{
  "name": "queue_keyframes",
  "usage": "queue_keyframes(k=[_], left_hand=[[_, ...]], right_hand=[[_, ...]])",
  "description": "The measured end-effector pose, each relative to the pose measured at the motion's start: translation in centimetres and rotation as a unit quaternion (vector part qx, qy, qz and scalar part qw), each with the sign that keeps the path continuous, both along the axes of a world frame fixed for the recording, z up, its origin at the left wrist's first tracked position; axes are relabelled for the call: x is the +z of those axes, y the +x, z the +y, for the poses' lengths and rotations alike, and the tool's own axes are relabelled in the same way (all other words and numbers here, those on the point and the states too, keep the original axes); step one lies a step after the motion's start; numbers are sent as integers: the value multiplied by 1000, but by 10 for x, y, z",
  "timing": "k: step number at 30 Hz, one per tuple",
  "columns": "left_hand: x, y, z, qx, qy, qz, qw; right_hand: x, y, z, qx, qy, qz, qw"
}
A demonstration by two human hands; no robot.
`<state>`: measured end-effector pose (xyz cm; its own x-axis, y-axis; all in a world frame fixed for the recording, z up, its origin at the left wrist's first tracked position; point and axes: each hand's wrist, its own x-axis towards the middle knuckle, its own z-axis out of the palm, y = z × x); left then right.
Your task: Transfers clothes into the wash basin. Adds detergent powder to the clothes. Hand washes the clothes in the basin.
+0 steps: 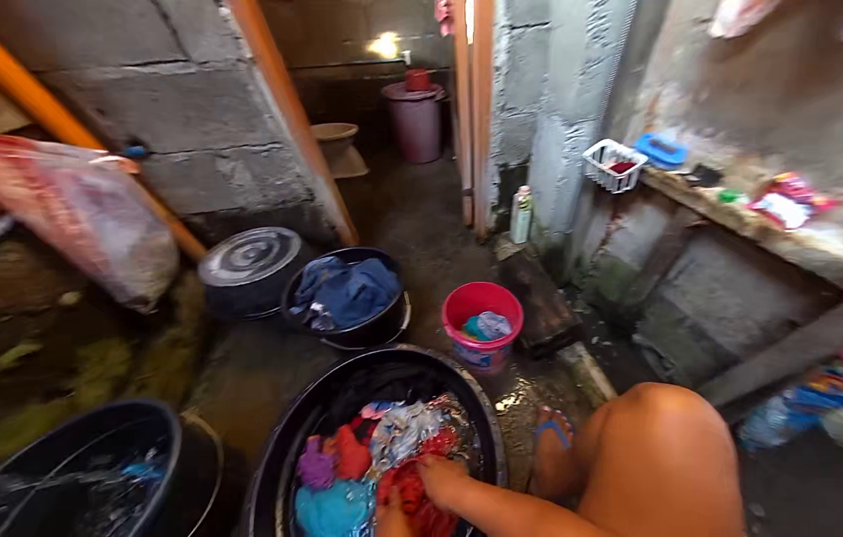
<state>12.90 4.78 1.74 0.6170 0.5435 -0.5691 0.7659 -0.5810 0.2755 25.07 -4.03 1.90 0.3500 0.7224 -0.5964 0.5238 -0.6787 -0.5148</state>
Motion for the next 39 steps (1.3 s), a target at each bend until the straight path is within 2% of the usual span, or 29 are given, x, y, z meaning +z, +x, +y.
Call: queue_keyframes(k=[3, 7, 12, 15, 17, 18, 21, 23, 25, 27, 29, 31, 33, 35, 36, 39], left_hand=[[-47, 11, -24, 17, -15, 72, 997], [-69, 11, -36, 5, -22, 116, 993], [-69, 4, -29, -46, -91, 149, 983], [-52, -17, -12, 17, -197, 76, 977], [-18, -29, 0, 101, -245, -5, 964], [4, -32, 4, 121, -235, -48, 963], [76, -34, 4, 123, -187, -189, 956], [104, -32, -3, 123, -179, -296, 930], [111, -19, -14, 126, -152, -332, 922], [92, 0, -20, 134, -84, -310, 937], [52, 11, -22, 146, -9, -238, 960], [9, 10, -18, 149, -34, -140, 978], [-8, 8, -17, 153, -96, -138, 974], [13, 14, -21, 191, -135, -242, 942], [33, 17, -25, 218, -155, -315, 911], [99, 15, -29, 304, -238, -485, 785]], right_hand=[[-58, -4, -2, -3, -67, -6, 998], [-68, 2, -6, 13, -122, 12, 992], [-65, 12, -14, 12, -112, 32, 993], [-68, 38, -22, -9, -70, 50, 996], [-45, 58, -28, -34, -10, 76, 997], [-26, 65, -30, -35, 35, 89, 995], [45, 64, -25, 2, 199, 136, 970], [93, 50, -17, 24, 238, 151, 959], [117, 28, -9, 22, 228, 150, 962], [119, 12, 0, 24, 175, 124, 976], [105, 7, 3, 25, 123, 81, 989], [79, 11, -4, 9, 115, 69, 991], [53, 23, -16, -7, 114, 77, 990], [30, 36, -25, -15, 103, 106, 989], [18, 37, -28, -26, 111, 133, 985], [-4, 27, -25, -87, 172, 192, 962]])
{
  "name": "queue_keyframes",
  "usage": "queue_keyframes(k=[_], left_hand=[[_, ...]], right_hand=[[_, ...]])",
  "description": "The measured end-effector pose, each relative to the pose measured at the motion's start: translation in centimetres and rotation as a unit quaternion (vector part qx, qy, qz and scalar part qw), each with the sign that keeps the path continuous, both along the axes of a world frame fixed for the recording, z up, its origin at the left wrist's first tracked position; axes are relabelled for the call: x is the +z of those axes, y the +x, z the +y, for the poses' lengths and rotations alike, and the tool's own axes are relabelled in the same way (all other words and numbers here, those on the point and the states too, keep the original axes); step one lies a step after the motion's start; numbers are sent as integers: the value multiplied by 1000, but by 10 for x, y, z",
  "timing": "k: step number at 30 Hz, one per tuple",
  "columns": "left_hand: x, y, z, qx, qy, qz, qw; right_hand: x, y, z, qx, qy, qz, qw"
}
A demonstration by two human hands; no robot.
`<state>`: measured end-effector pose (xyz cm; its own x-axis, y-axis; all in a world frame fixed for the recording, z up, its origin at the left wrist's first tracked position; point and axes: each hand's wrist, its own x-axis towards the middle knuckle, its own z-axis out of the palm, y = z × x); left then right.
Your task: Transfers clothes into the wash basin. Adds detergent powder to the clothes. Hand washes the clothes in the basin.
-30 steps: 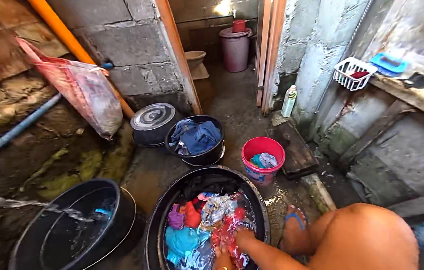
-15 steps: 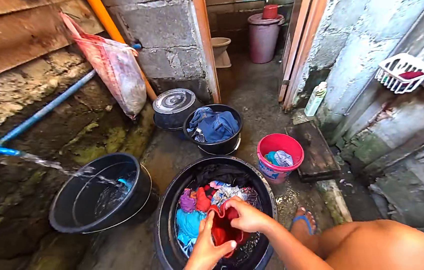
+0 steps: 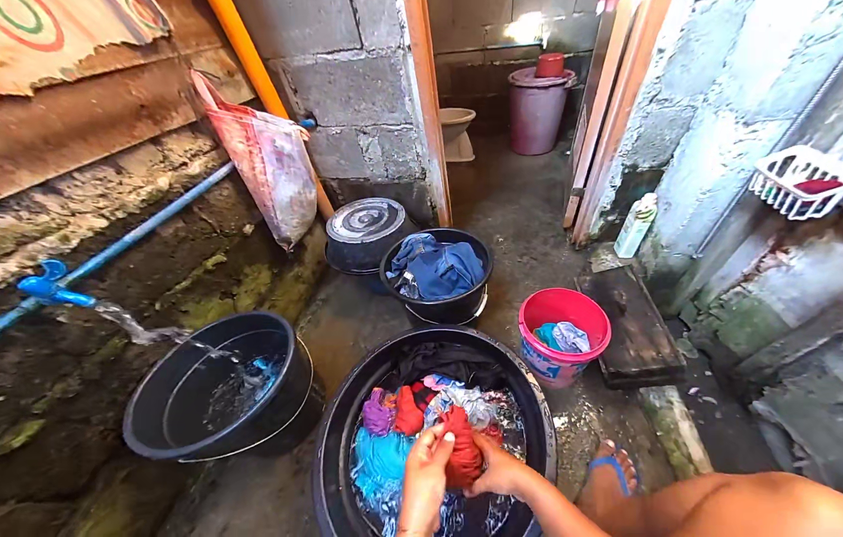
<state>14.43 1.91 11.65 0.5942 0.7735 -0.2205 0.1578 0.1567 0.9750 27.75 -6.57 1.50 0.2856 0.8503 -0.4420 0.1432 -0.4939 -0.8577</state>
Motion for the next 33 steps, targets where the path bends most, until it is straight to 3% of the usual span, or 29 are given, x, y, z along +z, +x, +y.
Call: queue_keyframes(k=[3, 7, 9, 11, 13, 16, 19, 21, 24, 29, 33], left_hand=[[20, -20, 16, 92, -79, -41, 992], [-24, -37, 28, 121, -234, 77, 962], [-43, -27, 21, 93, -316, 46, 943], [-56, -11, 18, 117, -333, -9, 936], [-66, -2, 23, 150, -255, -60, 953], [-61, 7, 26, 181, 44, -9, 982], [-54, 6, 12, 95, 307, 70, 944], [-60, 8, -4, 51, 372, 100, 921], [-78, 14, -16, 80, 284, 74, 953], [-98, 29, -13, 133, 24, -10, 991], [-97, 37, 2, 19, -136, 13, 990]], right_hand=[[16, -1, 10, -51, 23, -43, 998], [47, -7, 9, -73, 82, 44, 993], [59, -20, 12, -58, 123, 98, 986], [56, -28, 12, -54, 152, 170, 972], [39, -25, 7, -99, 174, 244, 949], [23, -10, -4, -133, 116, 348, 921], [15, -19, -2, -129, 105, 510, 844], [25, -34, 15, -248, 75, 515, 817], [18, -41, 31, -377, 128, 381, 835], [-3, -31, 34, -341, 177, 163, 909], [-12, -14, 27, -301, 162, 98, 935]])
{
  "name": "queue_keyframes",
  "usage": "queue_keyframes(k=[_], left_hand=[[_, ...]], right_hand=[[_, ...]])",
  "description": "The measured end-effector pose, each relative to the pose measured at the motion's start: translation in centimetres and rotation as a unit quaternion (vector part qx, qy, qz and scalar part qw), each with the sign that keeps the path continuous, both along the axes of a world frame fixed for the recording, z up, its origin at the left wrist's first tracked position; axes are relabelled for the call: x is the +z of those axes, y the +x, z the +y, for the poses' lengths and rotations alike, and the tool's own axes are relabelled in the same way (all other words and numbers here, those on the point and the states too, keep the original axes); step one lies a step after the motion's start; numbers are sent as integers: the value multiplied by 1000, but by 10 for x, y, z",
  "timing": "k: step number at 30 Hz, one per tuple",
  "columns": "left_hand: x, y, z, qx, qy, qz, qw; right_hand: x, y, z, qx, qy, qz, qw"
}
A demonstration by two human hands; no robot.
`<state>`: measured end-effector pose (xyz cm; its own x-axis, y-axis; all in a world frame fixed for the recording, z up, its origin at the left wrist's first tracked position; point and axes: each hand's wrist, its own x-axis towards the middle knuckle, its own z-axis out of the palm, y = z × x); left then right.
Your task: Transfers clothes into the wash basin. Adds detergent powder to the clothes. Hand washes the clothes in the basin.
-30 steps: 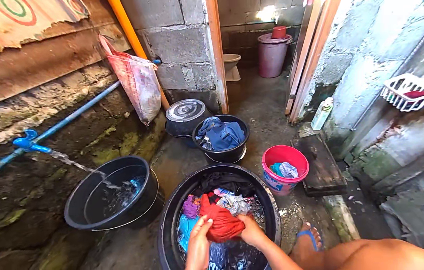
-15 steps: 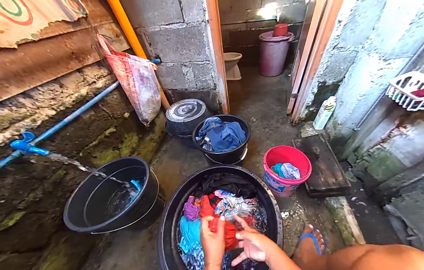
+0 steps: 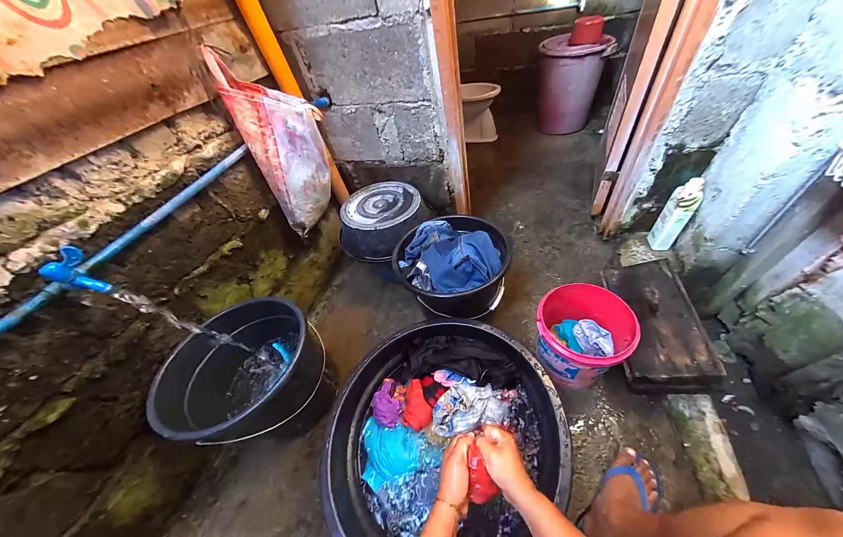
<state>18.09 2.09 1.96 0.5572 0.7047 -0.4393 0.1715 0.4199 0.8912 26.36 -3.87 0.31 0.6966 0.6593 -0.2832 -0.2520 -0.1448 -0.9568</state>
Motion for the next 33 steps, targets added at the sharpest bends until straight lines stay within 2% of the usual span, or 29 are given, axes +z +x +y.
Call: queue_keyframes(k=[2, 4, 5, 7, 8, 9, 11, 13, 14, 15, 16, 17, 18, 19, 21, 23, 25, 28, 31, 33], left_hand=[[6, 11, 12, -70, -61, -27, 995], [16, 34, 21, -118, -80, -53, 988], [22, 50, 25, -125, -50, -39, 990], [21, 80, 36, -168, 86, 24, 982], [15, 96, 41, -207, 186, 75, 958], [10, 109, 45, -257, 281, 137, 914], [4, 128, 48, -361, 400, 279, 795], [-2, 136, 53, -434, 431, 394, 686], [-7, 136, 58, -444, 443, 420, 656], [-10, 134, 64, -440, 459, 429, 642], [-11, 132, 72, -427, 475, 423, 643], [-9, 127, 81, -404, 483, 404, 664], [-3, 122, 90, -368, 474, 373, 707], [5, 116, 98, -320, 446, 333, 767], [34, 107, 106, -215, 381, 257, 862], [68, 99, 108, -142, 366, 172, 903], [100, 89, 106, -108, 375, 79, 917], [135, 76, 98, -85, 401, -32, 912], [163, 63, 83, -76, 424, -117, 895], [179, 53, 73, -71, 445, -163, 878]], right_hand=[[3, 17, -2, -66, 9, 28, 997], [21, 47, -9, -175, 17, 100, 979], [33, 65, -14, -226, 35, 133, 964], [56, 99, -28, -298, 108, 174, 933], [70, 114, -36, -323, 155, 187, 915], [83, 125, -44, -333, 202, 193, 900], [99, 138, -55, -322, 248, 177, 896], [102, 139, -56, -297, 220, 148, 917], [98, 137, -55, -279, 199, 145, 928], [93, 134, -54, -258, 177, 154, 937], [88, 131, -53, -238, 157, 170, 943], [82, 127, -50, -225, 137, 186, 947], [77, 123, -47, -214, 117, 194, 950], [72, 119, -44, -198, 97, 186, 958], [66, 113, -37, -147, 64, 124, 979], [65, 105, -30, -88, 55, 41, 994], [71, 94, -22, -36, 81, -41, 995], [92, 72, -14, 35, 104, -150, 983], [102, 55, -5, 45, 43, -258, 964], [99, 49, -1, 34, 17, -290, 956]])
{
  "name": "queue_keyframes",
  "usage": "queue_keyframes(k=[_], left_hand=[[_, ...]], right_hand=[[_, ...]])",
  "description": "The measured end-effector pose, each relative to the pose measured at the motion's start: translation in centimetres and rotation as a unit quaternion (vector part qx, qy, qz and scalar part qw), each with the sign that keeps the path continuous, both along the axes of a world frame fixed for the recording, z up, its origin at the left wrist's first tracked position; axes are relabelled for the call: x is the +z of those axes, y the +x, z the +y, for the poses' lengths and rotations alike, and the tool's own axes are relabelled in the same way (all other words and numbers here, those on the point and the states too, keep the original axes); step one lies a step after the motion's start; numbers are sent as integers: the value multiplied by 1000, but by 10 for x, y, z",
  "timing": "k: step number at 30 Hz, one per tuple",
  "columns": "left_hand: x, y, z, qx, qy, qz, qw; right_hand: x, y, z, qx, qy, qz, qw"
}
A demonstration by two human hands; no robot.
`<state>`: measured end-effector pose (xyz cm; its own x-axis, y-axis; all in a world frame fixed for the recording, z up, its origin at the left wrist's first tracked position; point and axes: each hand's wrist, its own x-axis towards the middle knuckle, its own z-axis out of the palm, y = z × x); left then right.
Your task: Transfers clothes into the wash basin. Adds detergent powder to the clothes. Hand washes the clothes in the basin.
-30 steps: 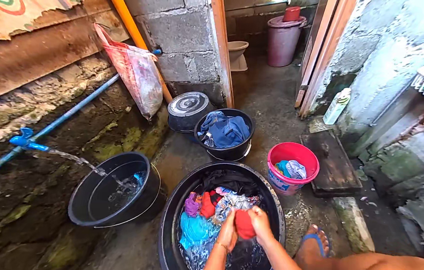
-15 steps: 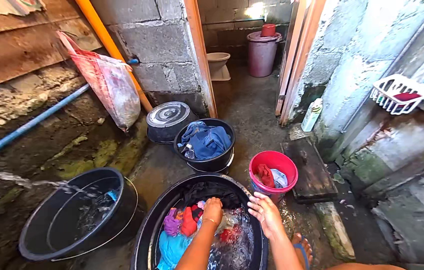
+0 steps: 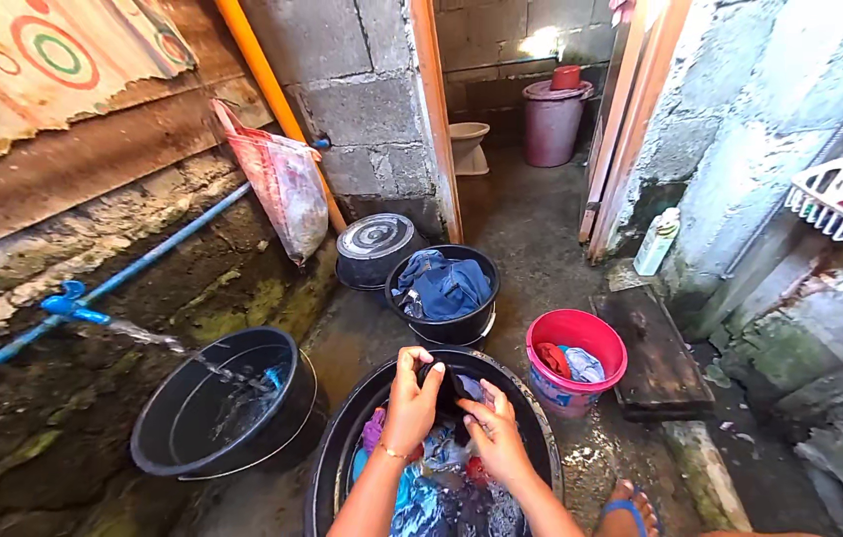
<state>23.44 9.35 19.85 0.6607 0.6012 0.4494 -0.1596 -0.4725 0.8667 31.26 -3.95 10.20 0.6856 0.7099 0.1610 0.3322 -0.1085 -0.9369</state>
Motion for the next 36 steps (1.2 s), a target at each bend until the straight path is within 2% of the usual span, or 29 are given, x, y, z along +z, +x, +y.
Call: queue_keyframes(k=[3, 6, 9, 11, 13, 15, 16, 18, 20, 24, 27, 32, 36], left_hand=[[19, -17, -10, -20, 27, -60, 998], [30, -35, -18, -16, 32, -126, 991], [34, -61, -23, 15, 35, -174, 984], [30, -86, -19, 48, 38, -169, 984], [10, -118, -10, 80, 27, -97, 992], [-21, -152, -1, 103, 17, 105, 989], [-36, -164, 3, 75, 8, 230, 970], [-75, -164, 6, -42, -40, 447, 893], [-121, -138, -6, -120, -84, 580, 801], [-204, -83, -49, -82, -95, 703, 700], [-243, -70, -59, -64, -99, 731, 672], [-265, -78, -55, -142, -95, 746, 644], [-272, -96, -56, -209, -70, 746, 628]], right_hand=[[-1, -8, 2, 14, 5, -12, 1000], [1, -26, 1, 41, -32, -52, 997], [-9, -38, -2, 90, -110, -93, 986], [-18, -36, -8, 89, -109, -102, 985], [-15, -24, -17, 54, -103, -105, 988], [5, -5, -29, 42, -168, -99, 980], [17, 5, -32, 68, -241, -83, 965], [25, 13, -27, 149, -387, -63, 908], [1, -2, -11, 222, -477, -60, 848], [-96, -42, 14, 290, -571, -23, 768], [-148, -51, 18, 267, -605, -4, 751], [-172, -55, 15, 311, -633, 3, 709], [-174, -46, 14, 356, -638, -1, 683]])
